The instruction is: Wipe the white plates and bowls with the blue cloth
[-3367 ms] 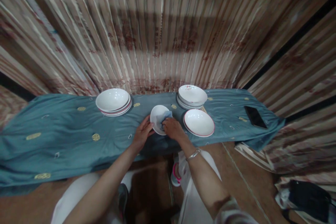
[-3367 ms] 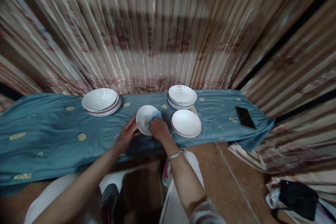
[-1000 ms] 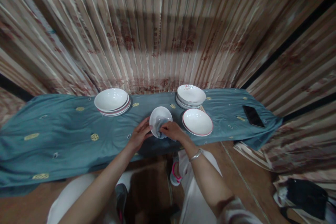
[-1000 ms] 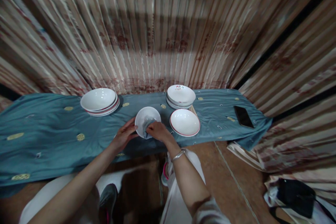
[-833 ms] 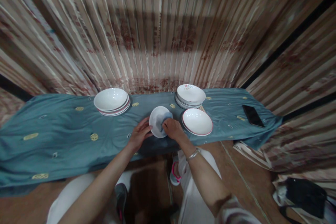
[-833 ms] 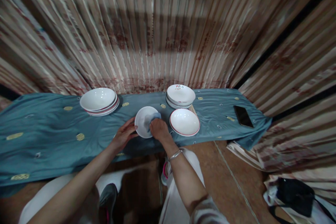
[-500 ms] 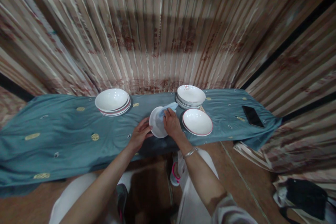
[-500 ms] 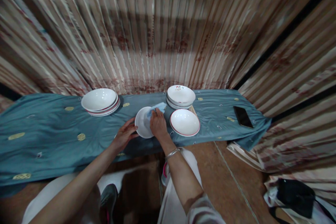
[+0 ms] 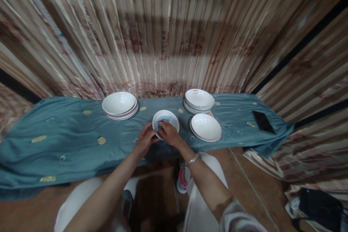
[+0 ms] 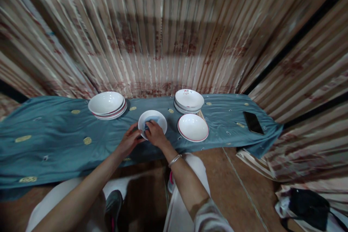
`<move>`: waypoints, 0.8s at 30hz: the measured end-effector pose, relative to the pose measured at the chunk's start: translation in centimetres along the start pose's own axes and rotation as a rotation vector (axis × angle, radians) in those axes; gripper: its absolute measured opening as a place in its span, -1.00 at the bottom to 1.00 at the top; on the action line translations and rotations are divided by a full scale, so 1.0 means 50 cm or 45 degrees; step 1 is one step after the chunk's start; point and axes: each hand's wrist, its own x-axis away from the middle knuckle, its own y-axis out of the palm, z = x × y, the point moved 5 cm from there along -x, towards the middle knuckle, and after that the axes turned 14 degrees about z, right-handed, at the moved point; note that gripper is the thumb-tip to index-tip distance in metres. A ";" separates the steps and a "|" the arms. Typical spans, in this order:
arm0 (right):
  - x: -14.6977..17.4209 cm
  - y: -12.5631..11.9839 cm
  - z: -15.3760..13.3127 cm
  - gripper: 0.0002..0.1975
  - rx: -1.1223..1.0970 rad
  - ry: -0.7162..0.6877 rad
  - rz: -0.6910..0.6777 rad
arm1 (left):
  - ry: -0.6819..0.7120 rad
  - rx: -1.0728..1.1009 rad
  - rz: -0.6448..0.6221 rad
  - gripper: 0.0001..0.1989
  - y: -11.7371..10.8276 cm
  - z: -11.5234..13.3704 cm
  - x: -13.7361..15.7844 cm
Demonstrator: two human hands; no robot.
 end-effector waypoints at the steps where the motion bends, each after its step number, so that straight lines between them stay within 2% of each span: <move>1: 0.000 -0.001 -0.003 -0.63 -0.053 0.019 -0.054 | -0.009 0.013 0.007 -0.47 -0.002 -0.001 -0.001; 7: 0.011 -0.034 -0.011 -0.79 -0.389 0.212 -0.272 | -0.098 0.042 0.051 -0.54 -0.005 0.003 -0.002; 10: 0.019 -0.052 -0.010 -0.85 -0.631 0.376 -0.300 | -0.121 0.017 0.076 -0.55 -0.007 0.004 -0.006; 13: 0.028 -0.066 -0.002 -0.92 -0.874 0.591 -0.250 | -0.118 0.025 0.111 -0.55 -0.012 0.008 -0.012; 17: 0.034 -0.084 0.013 -0.75 -0.997 0.761 -0.148 | -0.079 0.069 0.144 -0.56 -0.018 0.035 -0.013; 20: 0.032 -0.095 0.020 -0.62 -0.955 0.743 -0.137 | -0.052 0.097 0.164 -0.59 -0.019 0.065 -0.006; 24: 0.026 -0.098 0.027 -0.53 -0.766 0.670 -0.160 | -0.034 0.141 0.205 -0.64 -0.020 0.097 0.009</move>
